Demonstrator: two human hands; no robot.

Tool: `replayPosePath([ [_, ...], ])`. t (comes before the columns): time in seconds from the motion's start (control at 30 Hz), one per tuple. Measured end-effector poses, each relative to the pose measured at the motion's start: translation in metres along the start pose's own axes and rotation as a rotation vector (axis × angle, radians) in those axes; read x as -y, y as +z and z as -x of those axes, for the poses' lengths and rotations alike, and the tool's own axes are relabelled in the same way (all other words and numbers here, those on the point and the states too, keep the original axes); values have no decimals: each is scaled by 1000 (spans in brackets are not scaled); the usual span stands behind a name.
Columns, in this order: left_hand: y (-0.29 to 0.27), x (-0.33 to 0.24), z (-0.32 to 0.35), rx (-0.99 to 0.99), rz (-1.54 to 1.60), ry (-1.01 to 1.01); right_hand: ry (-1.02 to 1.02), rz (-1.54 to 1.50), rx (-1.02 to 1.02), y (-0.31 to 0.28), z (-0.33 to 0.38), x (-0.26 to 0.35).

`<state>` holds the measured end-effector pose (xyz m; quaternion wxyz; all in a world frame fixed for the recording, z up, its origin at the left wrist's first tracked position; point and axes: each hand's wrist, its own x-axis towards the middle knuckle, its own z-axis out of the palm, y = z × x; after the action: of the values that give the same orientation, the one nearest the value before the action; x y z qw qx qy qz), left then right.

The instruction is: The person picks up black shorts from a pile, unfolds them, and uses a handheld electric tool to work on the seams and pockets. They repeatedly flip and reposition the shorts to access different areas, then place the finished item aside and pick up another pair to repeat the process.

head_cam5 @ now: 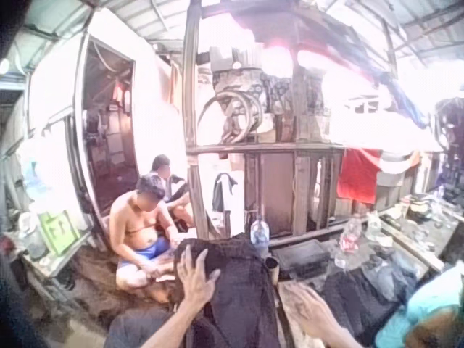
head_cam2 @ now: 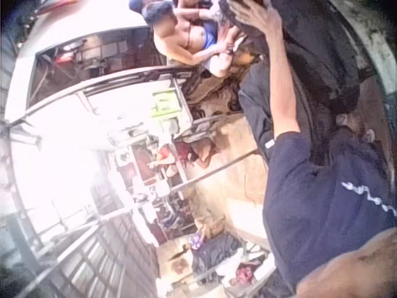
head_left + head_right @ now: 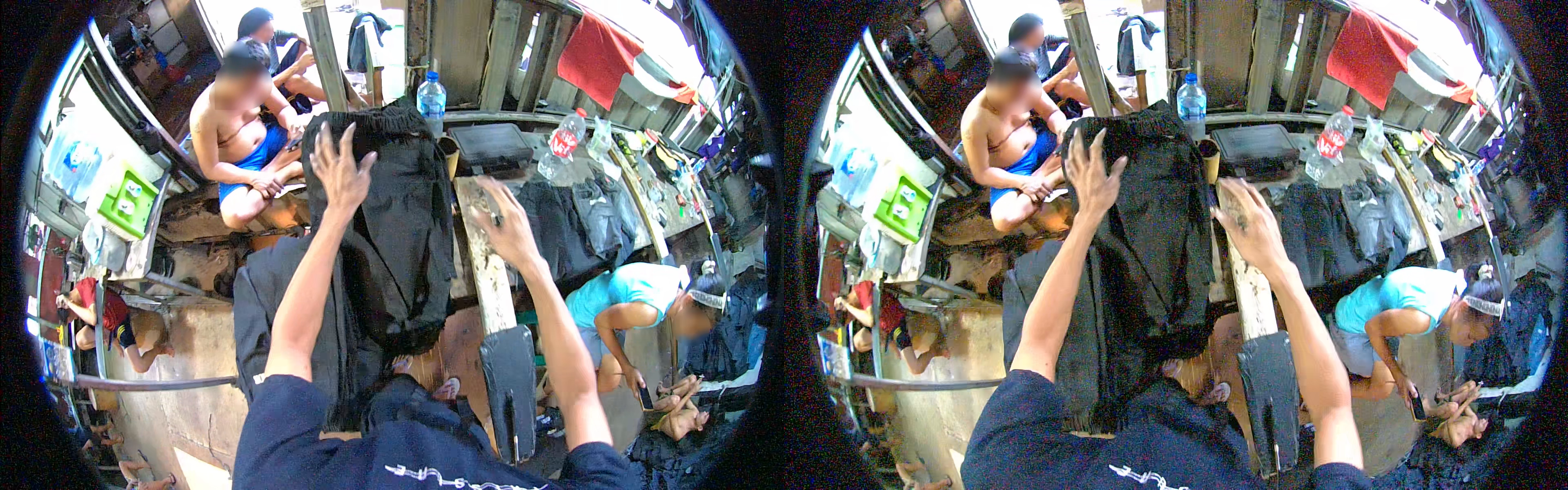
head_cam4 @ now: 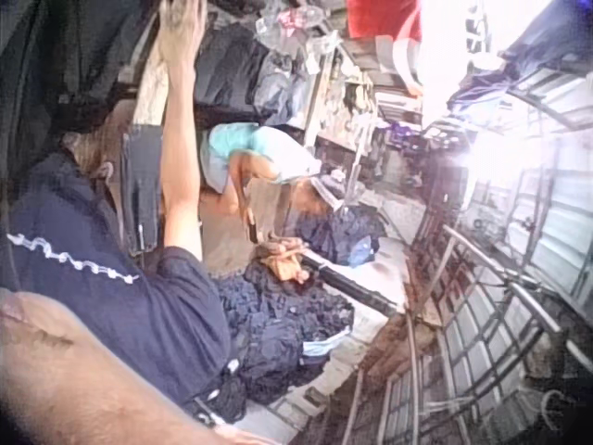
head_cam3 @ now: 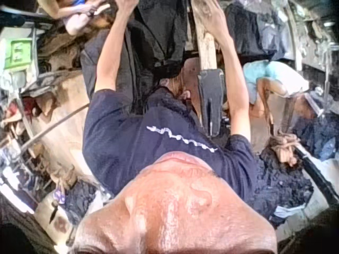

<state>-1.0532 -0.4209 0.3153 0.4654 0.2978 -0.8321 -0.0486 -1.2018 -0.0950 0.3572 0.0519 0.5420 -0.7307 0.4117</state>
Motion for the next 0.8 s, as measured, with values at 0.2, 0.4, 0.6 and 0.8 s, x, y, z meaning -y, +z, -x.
replayPosePath([
  [0.2, 112, 65, -45, 419, -463, 115, 215, 164, 81, 173, -174, -68],
  [0.4, 176, 148, -30, 477, -249, 83, 279, 61, 139, 296, -144, -90],
  [0.6, 234, 162, -3, 463, -225, 99, 467, 128, 232, 346, -137, -119],
  [0.8, 280, 179, 38, 363, -108, 60, 444, 131, 287, 377, -111, -157],
])
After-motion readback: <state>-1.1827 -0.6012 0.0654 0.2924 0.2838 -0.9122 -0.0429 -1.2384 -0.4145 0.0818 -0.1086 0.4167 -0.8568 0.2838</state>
